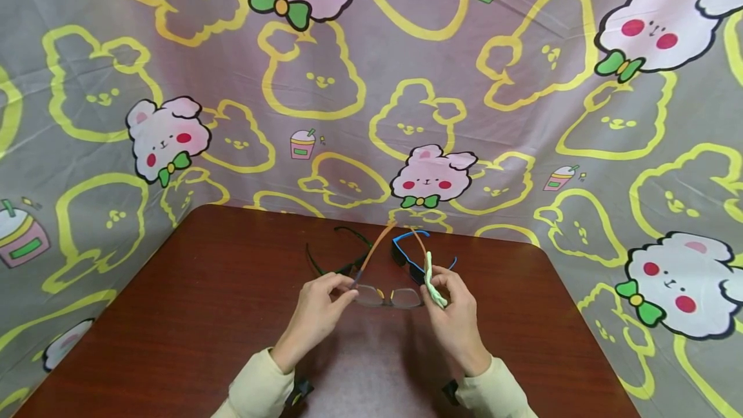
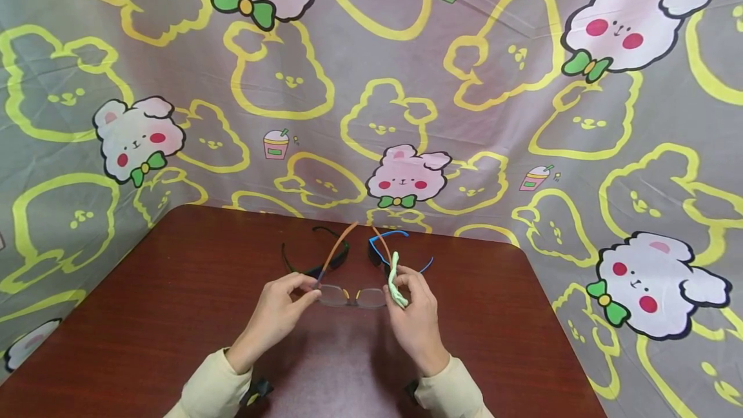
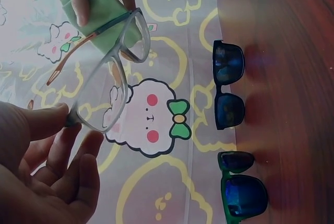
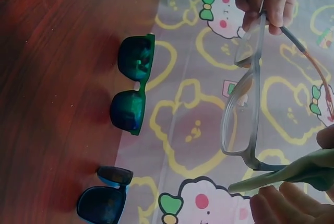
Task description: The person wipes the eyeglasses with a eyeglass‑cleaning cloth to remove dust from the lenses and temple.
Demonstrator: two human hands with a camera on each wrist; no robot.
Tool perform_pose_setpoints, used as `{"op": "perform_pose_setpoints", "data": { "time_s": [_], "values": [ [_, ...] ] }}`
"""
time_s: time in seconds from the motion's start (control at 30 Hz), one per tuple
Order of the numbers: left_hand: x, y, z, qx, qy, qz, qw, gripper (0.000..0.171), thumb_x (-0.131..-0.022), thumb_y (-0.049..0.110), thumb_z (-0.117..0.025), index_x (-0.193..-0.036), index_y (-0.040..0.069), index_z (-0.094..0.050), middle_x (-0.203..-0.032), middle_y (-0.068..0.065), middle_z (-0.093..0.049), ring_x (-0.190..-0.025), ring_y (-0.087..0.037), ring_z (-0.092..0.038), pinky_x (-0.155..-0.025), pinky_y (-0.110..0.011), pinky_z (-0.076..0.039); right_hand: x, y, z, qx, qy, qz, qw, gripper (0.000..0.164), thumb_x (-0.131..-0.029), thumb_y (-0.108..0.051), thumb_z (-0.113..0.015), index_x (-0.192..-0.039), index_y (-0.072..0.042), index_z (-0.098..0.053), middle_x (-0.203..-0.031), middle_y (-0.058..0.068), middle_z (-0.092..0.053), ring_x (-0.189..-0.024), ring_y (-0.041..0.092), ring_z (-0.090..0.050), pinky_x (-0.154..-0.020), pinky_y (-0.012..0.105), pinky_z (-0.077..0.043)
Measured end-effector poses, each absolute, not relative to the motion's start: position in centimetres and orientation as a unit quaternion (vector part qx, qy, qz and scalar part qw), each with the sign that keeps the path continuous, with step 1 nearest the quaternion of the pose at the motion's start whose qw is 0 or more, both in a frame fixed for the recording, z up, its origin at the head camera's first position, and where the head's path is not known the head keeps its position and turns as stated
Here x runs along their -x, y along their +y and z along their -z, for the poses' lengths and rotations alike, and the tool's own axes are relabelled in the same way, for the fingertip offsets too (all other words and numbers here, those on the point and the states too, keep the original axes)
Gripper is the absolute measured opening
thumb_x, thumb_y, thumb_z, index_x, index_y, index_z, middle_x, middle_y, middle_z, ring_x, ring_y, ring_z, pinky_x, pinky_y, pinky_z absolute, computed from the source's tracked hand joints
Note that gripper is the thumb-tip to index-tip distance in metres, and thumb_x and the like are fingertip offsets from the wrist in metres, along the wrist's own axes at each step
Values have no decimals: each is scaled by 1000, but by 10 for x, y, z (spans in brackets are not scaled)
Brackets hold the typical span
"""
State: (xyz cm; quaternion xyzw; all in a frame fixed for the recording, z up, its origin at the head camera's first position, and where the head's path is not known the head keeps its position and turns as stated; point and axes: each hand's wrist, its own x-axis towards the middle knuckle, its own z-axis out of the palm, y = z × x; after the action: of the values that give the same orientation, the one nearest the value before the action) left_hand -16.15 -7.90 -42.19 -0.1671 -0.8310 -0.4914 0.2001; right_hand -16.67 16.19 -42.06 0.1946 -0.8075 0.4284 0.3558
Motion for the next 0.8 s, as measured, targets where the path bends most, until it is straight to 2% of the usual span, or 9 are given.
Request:
{"op": "perform_pose_setpoints", "data": {
  "time_s": [0.1,0.2,0.47,0.57,0.67,0.8],
  "values": [
    [162,-79,422,171,-832,489,200,13,-80,9,-76,-89,18,-71,-81,15,-62,-74,-5,-61,-65,-23,-50,167,162,422,-211,-800,-433,357,29,-69,17,-73,-86,-1,-59,-106,19,-63,-85,27,-65,-72,12,-47],
    [161,-80,422,176,-832,487,198,12,-81,12,-75,-90,18,-71,-82,16,-62,-75,-4,-60,-66,-23,-50,165,163,422,-223,-799,-434,351,30,-69,16,-73,-92,0,-60,-108,19,-62,-89,29,-64,-75,11,-46],
    [160,-80,420,183,-832,487,195,9,-83,15,-74,-90,20,-71,-81,19,-60,-75,-2,-59,-65,-24,-49,165,166,425,-243,-813,-393,353,39,-71,-6,-79,-106,-3,-61,-118,14,-58,-102,28,-59,-86,21,-44],
    [160,-80,420,186,-830,487,199,10,-82,12,-74,-89,17,-71,-81,18,-60,-74,-3,-59,-65,-24,-50,164,167,425,-246,-820,-384,345,41,-74,-12,-79,-109,-2,-60,-121,13,-56,-105,29,-57,-89,23,-42],
    [160,-80,419,184,-829,490,198,9,-82,11,-74,-89,14,-72,-80,18,-60,-74,-3,-59,-65,-25,-50,162,167,425,-244,-826,-377,341,39,-77,-12,-76,-111,-2,-60,-122,13,-55,-107,29,-56,-91,25,-40],
    [159,-80,419,187,-826,494,200,8,-82,11,-74,-89,13,-72,-80,18,-60,-75,-2,-59,-64,-25,-50,164,166,425,-240,-823,-366,361,32,-80,-8,-72,-109,-2,-62,-119,14,-57,-103,27,-58,-86,31,-44]
  ]
}}
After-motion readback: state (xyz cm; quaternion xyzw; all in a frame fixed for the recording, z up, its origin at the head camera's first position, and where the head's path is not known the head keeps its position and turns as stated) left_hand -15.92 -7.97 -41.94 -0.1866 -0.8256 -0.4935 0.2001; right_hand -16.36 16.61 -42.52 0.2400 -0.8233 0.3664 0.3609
